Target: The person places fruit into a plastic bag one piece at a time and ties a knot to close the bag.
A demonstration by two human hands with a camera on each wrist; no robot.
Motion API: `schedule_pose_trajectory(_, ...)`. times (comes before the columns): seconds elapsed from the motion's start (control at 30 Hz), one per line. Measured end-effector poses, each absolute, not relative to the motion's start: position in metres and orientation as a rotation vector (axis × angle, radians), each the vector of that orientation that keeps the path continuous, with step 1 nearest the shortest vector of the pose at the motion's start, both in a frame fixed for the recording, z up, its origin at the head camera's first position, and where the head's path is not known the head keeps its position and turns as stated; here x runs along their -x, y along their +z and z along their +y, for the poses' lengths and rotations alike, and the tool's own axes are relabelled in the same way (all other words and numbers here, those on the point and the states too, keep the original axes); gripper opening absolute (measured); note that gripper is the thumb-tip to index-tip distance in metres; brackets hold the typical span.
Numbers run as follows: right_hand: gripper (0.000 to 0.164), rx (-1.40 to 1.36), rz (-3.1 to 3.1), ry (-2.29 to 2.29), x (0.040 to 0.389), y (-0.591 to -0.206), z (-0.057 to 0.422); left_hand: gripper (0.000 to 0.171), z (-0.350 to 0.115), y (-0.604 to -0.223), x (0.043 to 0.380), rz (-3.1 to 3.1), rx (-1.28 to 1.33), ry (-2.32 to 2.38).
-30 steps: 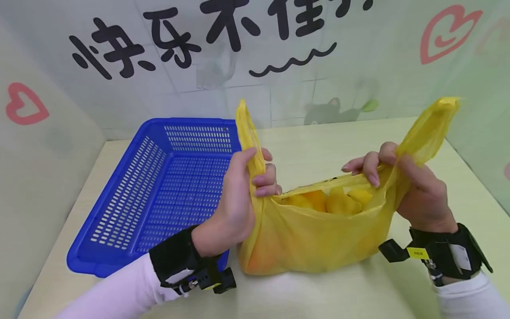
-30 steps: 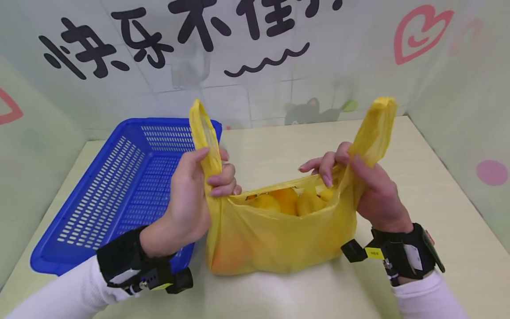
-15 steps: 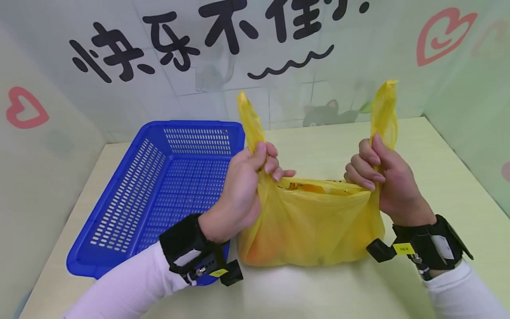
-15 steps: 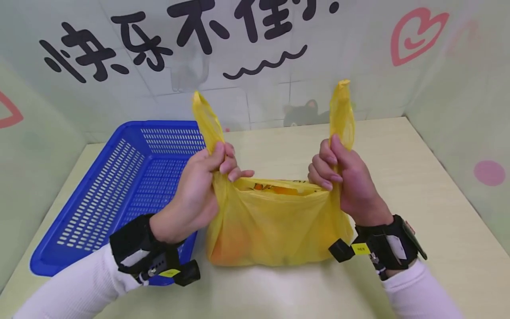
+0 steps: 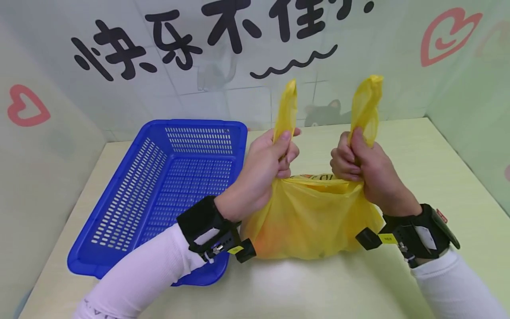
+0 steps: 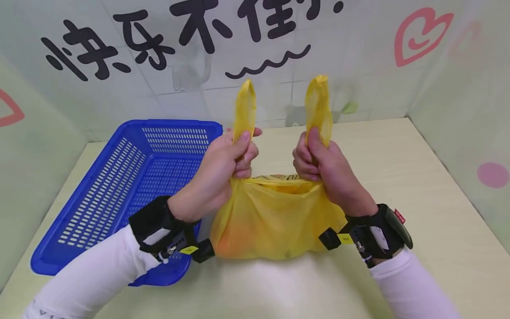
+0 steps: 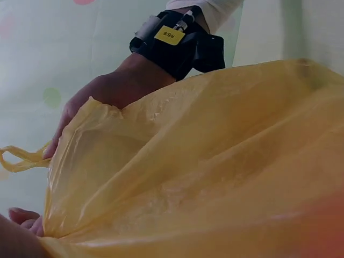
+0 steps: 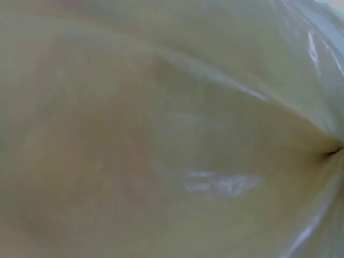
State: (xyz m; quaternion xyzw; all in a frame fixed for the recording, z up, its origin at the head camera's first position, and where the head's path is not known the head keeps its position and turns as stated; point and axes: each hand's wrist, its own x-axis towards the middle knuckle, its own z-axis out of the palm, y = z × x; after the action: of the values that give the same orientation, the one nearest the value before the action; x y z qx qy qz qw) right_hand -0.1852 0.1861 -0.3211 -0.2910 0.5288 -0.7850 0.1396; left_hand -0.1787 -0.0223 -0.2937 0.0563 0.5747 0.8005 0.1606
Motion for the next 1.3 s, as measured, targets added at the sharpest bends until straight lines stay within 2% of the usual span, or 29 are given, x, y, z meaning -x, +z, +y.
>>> schedule_pose_trajectory(0.2,0.046,0.929,1.725,-2.128,0.186,-0.319,0.175,0.027,-0.016,-0.294,0.182,1.690,-0.194,2.246)
schedule_pose_trajectory(0.4,0.047,0.745,1.948,-2.130,0.183,-0.317,0.166,0.028,-0.012,-0.294,0.179,1.709,-0.303,2.231)
schedule_pose_trajectory(0.7,0.048,0.567,1.979,-2.100,0.184,-0.314,0.165,0.053,-0.012,-0.296,0.173,1.709,-0.552,2.229)
schedule_pose_trajectory(0.93,0.049,0.589,2.002,-2.101,0.185,-0.314,0.164,0.035,-0.013,-0.298,0.173,1.763,-0.574,2.244)
schedule_pose_trajectory(1.2,0.049,0.765,2.012,-2.071,0.183,-0.315,0.165,0.028,-0.012,-0.299,0.175,1.778,-0.564,2.277)
schedule_pose_trajectory(1.3,0.049,0.735,1.992,-2.103,0.184,-0.314,0.164,0.021,-0.012,-0.300,0.176,1.772,-0.553,2.280)
